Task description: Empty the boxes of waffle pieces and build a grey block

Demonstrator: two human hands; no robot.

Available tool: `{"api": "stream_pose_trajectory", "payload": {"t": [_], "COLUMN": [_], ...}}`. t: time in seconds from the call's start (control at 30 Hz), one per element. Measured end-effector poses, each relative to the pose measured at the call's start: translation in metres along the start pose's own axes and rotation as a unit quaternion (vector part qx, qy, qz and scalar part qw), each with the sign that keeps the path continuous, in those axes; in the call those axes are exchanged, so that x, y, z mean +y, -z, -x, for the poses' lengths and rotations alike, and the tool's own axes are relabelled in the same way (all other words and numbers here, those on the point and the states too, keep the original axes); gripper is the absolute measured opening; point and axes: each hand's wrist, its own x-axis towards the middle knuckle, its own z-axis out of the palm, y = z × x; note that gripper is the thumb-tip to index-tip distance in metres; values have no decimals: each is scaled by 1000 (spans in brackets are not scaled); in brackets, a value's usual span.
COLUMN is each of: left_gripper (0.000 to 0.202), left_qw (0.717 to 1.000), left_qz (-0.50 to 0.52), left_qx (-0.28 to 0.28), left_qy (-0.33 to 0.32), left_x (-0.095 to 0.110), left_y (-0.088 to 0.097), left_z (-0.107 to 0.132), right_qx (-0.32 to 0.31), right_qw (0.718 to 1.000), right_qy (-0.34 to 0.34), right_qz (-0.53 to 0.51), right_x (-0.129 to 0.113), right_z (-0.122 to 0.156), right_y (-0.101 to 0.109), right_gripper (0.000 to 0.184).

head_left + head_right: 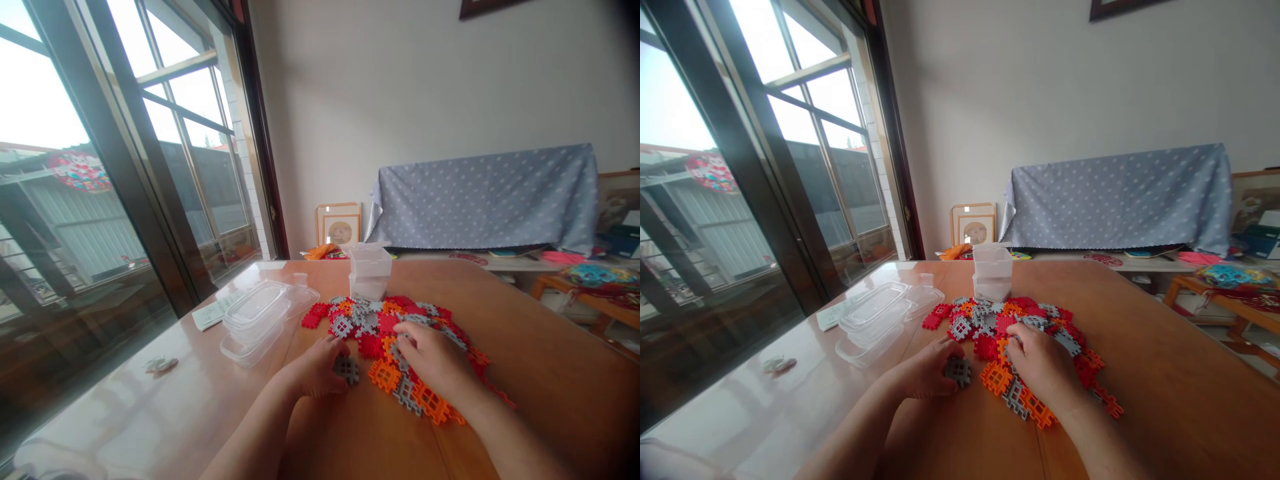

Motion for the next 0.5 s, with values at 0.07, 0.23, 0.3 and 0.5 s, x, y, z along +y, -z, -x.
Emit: {"api": "stream_pose_trajectory", "payload": {"t": [0.07,0.23,0.3,0.5], "left_gripper": [50,49,50,49], "left_qw": [1000,1000,1000,1000], "left_qz": [2,7,10,11], "left_qx": [0,0,-1,14], "left_qy": [-6,-10,-9,-6], "left_x": [1,2,2,1], "left_y": [1,2,2,-1], "left_z": [0,3,4,6], "right_qx": [20,23,4,-53], "right_qw": [999,992,991,994], "right_qy": [-30,-122,-128,-55], "right_qz": [8,26,24,75], "right_x": [10,24,23,13], "right_z": [-6,-14,-13,-4], "right_y": [6,22,24,11], "right_gripper": [28,22,19,37]}}
